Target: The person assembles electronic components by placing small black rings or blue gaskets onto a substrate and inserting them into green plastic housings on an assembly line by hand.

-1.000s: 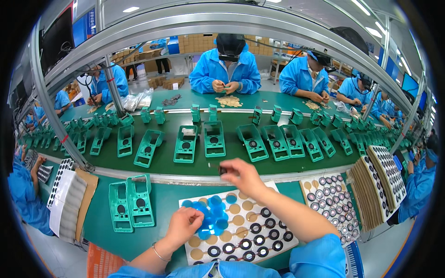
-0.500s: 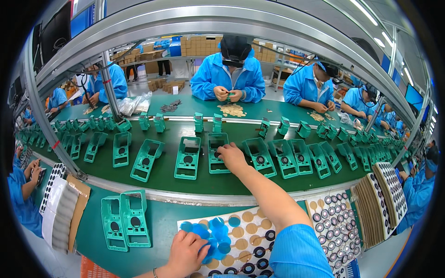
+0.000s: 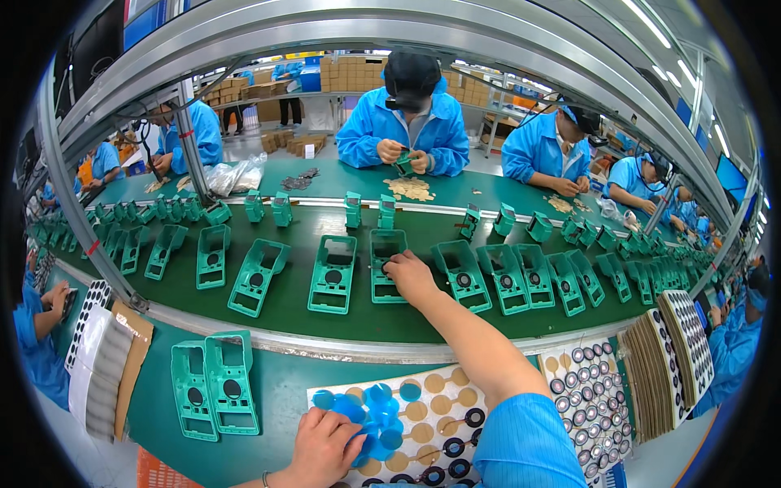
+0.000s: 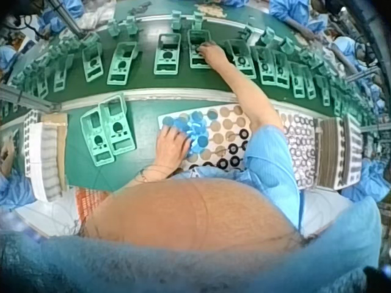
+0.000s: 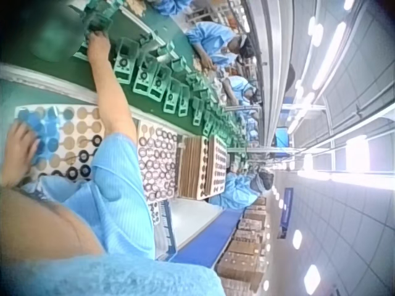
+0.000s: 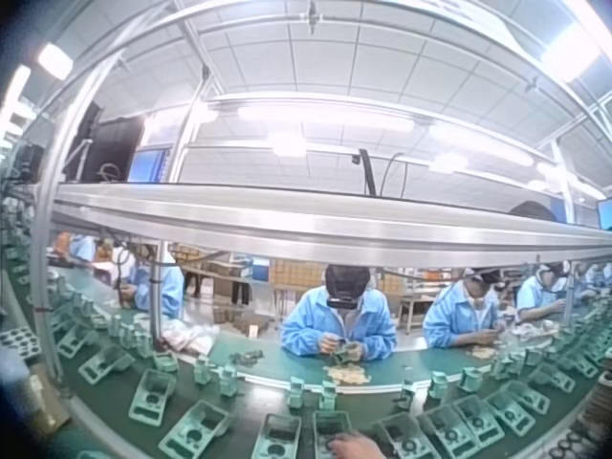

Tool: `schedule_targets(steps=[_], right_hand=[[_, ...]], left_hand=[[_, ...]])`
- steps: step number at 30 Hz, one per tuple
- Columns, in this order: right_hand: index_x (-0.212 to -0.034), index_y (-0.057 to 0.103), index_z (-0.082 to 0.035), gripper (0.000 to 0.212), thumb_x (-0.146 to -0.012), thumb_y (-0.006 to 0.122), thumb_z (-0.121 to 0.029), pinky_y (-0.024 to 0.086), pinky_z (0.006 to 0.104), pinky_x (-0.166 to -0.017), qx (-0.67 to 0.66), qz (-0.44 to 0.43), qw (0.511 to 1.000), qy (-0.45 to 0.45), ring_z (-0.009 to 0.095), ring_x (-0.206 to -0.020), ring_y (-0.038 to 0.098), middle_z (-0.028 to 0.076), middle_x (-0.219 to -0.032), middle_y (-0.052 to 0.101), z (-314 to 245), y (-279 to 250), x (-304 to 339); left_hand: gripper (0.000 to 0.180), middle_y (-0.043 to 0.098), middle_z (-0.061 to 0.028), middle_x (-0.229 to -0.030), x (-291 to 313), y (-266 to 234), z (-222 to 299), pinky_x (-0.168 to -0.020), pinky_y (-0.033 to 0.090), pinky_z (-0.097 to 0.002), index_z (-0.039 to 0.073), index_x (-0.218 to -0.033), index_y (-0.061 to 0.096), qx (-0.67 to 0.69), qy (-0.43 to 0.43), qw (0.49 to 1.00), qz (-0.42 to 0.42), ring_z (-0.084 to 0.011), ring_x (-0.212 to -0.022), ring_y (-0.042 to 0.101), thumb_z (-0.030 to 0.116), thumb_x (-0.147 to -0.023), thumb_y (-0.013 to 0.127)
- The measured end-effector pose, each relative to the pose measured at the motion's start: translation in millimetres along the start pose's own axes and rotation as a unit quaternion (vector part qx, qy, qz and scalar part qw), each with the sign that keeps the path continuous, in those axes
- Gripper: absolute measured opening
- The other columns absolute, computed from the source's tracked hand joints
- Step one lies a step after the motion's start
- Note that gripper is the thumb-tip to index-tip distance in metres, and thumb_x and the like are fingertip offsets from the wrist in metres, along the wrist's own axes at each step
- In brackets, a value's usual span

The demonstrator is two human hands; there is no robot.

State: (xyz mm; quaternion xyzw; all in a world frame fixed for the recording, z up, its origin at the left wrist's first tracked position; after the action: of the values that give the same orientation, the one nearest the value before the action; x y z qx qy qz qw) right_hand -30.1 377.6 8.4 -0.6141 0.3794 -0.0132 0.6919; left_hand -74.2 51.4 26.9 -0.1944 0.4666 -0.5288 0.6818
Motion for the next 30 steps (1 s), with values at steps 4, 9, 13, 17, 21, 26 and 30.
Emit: schedule_targets(steps=[4, 9, 13, 17, 21, 26, 30], right_hand=[[-0.087, 0.064, -0.010, 0.014, -0.072, 0.064, -0.009, 0.049, 0.0353, -0.078, 0.008, 0.016, 1.000, -0.009, 0.025, -0.093, 0.054, 0.003, -0.092, 0.061, 0, 2, 2], [-0.088, 0.064, -0.010, 0.015, -0.073, 0.064, -0.009, 0.049, 0.0358, -0.079, -0.008, 0.092, 0.996, 0.001, 0.026, -0.093, 0.054, 0.005, -0.093, 0.060, 3, -6, 10], [-0.089, 0.064, -0.010, 0.015, -0.074, 0.063, -0.009, 0.049, 0.0363, -0.078, -0.021, 0.095, 0.995, 0.005, 0.026, -0.093, 0.054, 0.006, -0.094, 0.060, 4, -10, 10], [-0.089, 0.064, -0.009, 0.015, -0.074, 0.063, -0.009, 0.050, 0.0363, -0.076, 0.056, 0.026, 0.998, -0.002, 0.026, -0.093, 0.055, 0.006, -0.093, 0.060, 2, -9, 1], [-0.088, 0.065, -0.010, 0.015, -0.073, 0.064, -0.010, 0.049, 0.0367, -0.077, 0.032, 0.042, 0.999, 0.014, 0.026, -0.092, 0.055, 0.005, -0.093, 0.061, 7, -11, 1], [-0.091, 0.066, -0.011, 0.017, -0.074, 0.064, -0.011, 0.046, 0.0378, -0.081, 0.031, 0.039, 0.999, 0.012, 0.026, -0.091, 0.056, 0.004, -0.097, 0.062, 12, -5, 8], [-0.091, 0.067, -0.011, 0.017, -0.074, 0.065, -0.012, 0.045, 0.0387, -0.085, 0.031, 0.084, 0.996, 0.008, 0.027, -0.092, 0.057, 0.005, -0.101, 0.064, 10, -7, 15]], left_hand=[[0.013, 0.052, -0.0104, -0.085, 1, 0, -1, -0.072, 0.041, -0.0422, 0.007, -0.082, 0.062, -0.008, -0.001, 1.000, -0.002, -0.0319, -0.087, 0.048, 0.016, -0.074, 0.066], [0.014, 0.053, -0.0103, -0.086, 0, -2, 0, -0.072, 0.041, -0.0429, 0.007, -0.082, 0.062, -0.003, 0.005, 1.000, 0.009, -0.0322, -0.088, 0.049, 0.017, -0.074, 0.066], [0.015, 0.053, -0.0102, -0.087, 2, 0, 0, -0.071, 0.040, -0.0430, 0.008, -0.083, 0.062, -0.020, 0.003, 1.000, 0.008, -0.0320, -0.089, 0.049, 0.018, -0.074, 0.066], [0.015, 0.053, -0.0102, -0.087, 2, 1, -1, -0.071, 0.040, -0.0427, 0.008, -0.084, 0.062, -0.022, 0.006, 1.000, 0.008, -0.0315, -0.089, 0.049, 0.019, -0.074, 0.066], [0.015, 0.053, -0.0102, -0.087, 1, 1, -1, -0.071, 0.040, -0.0427, 0.008, -0.084, 0.062, -0.020, 0.007, 1.000, 0.006, -0.0314, -0.089, 0.048, 0.019, -0.074, 0.066], [0.015, 0.053, -0.0103, -0.088, 1, 0, -1, -0.072, 0.040, -0.0429, 0.008, -0.084, 0.062, -0.014, 0.004, 1.000, 0.005, -0.0314, -0.089, 0.048, 0.020, -0.075, 0.066], [0.016, 0.053, -0.0102, -0.088, 1, 0, -1, -0.072, 0.041, -0.0433, 0.008, -0.084, 0.062, -0.019, 0.000, 1.000, 0.007, -0.0315, -0.090, 0.048, 0.020, -0.074, 0.066]])
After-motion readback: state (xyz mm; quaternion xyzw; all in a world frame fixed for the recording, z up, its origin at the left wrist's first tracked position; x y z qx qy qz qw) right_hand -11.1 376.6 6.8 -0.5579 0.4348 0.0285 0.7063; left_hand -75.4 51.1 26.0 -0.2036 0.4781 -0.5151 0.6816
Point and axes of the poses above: each hand's wrist, its own x-axis away from the middle knuckle, its own y-axis out of the palm, z = x × y, the point moved 7 cm from there along -x, towards the middle knuckle
